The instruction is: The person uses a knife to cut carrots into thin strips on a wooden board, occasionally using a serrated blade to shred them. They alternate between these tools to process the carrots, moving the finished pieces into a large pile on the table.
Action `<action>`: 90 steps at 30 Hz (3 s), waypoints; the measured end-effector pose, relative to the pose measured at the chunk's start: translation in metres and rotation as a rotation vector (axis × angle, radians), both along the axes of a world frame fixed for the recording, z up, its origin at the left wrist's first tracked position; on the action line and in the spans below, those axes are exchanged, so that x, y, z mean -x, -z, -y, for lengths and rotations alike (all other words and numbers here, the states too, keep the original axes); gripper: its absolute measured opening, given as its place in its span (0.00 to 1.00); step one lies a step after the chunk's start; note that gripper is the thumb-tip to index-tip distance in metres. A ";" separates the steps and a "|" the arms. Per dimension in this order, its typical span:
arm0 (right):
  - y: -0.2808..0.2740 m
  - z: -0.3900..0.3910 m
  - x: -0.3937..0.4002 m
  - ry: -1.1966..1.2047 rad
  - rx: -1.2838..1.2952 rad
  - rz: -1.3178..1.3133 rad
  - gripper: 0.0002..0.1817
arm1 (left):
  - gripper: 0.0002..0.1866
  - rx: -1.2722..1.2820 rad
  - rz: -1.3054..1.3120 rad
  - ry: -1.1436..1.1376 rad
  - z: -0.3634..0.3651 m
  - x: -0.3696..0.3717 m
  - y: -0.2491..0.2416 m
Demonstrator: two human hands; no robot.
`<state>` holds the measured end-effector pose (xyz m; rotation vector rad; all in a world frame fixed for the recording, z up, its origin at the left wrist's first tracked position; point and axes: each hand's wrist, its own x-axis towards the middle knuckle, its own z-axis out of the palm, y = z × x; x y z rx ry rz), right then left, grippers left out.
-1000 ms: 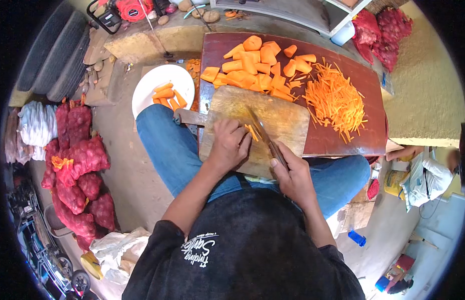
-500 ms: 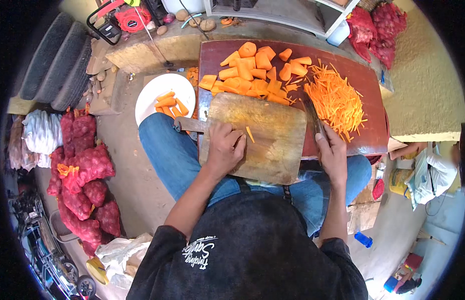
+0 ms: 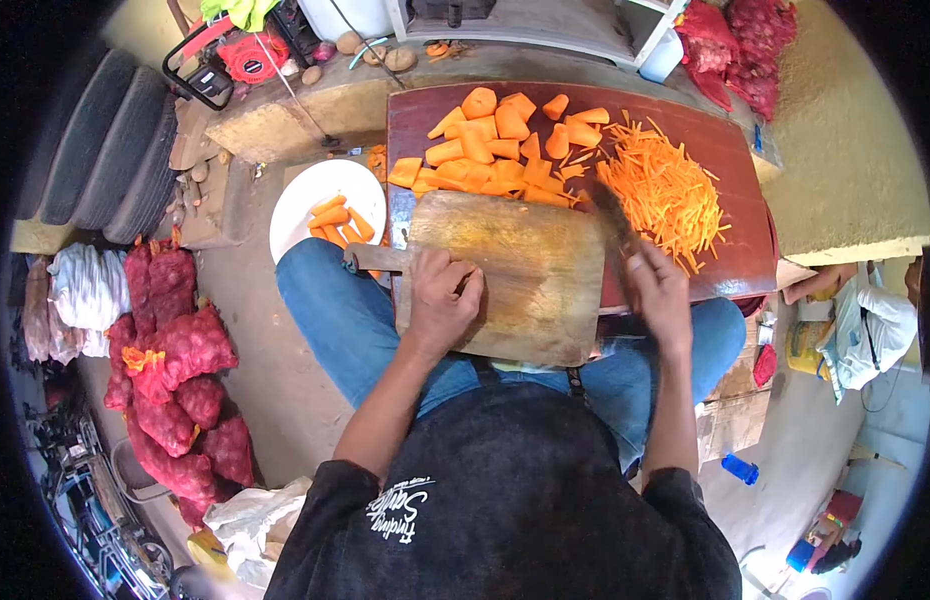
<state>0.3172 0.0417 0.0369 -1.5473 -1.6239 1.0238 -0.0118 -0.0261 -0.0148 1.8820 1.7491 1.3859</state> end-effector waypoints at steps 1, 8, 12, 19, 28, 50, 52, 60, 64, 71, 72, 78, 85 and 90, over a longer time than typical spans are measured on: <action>-0.010 -0.010 -0.010 0.060 -0.001 0.072 0.23 | 0.05 -0.006 -0.021 0.008 -0.001 0.001 0.003; -0.018 0.028 0.018 -0.207 -0.459 0.355 0.26 | 0.11 0.033 0.046 -0.040 -0.002 -0.003 -0.007; -0.006 0.050 0.051 -0.501 -0.477 0.378 0.24 | 0.16 0.080 0.225 -0.095 -0.001 -0.007 -0.015; -0.011 0.037 0.057 -0.505 -0.516 0.256 0.24 | 0.16 0.020 0.051 0.013 0.002 -0.014 -0.016; -0.024 0.002 0.099 -0.585 -0.060 -0.278 0.27 | 0.31 -0.023 0.054 0.110 -0.030 -0.012 -0.040; 0.006 -0.023 0.126 -0.354 -0.226 -0.057 0.16 | 0.27 -0.085 0.118 0.333 -0.068 -0.020 -0.026; 0.003 -0.022 0.125 -0.351 -0.211 -0.014 0.14 | 0.23 -0.093 0.064 0.316 -0.068 -0.018 -0.022; -0.016 -0.003 0.137 -0.440 -0.261 0.096 0.15 | 0.21 -0.001 0.028 0.221 -0.030 0.005 -0.029; -0.012 0.015 0.155 -0.657 -0.470 0.131 0.20 | 0.25 0.379 0.588 0.124 0.029 0.017 -0.036; -0.012 0.029 0.184 -0.875 -0.654 0.135 0.22 | 0.23 0.356 0.634 0.059 0.066 0.029 -0.018; -0.014 0.027 0.188 -0.892 -0.682 0.135 0.22 | 0.23 0.356 0.584 0.056 0.066 0.031 -0.020; -0.002 0.025 0.198 -0.955 -0.782 0.114 0.13 | 0.14 0.419 0.830 0.065 0.074 0.027 -0.024; -0.008 0.015 0.196 -0.989 -0.680 0.104 0.17 | 0.11 0.378 0.543 0.113 0.069 0.030 -0.022; -0.003 0.005 0.208 -1.008 -0.532 0.001 0.18 | 0.12 0.493 0.936 0.178 0.073 0.034 -0.028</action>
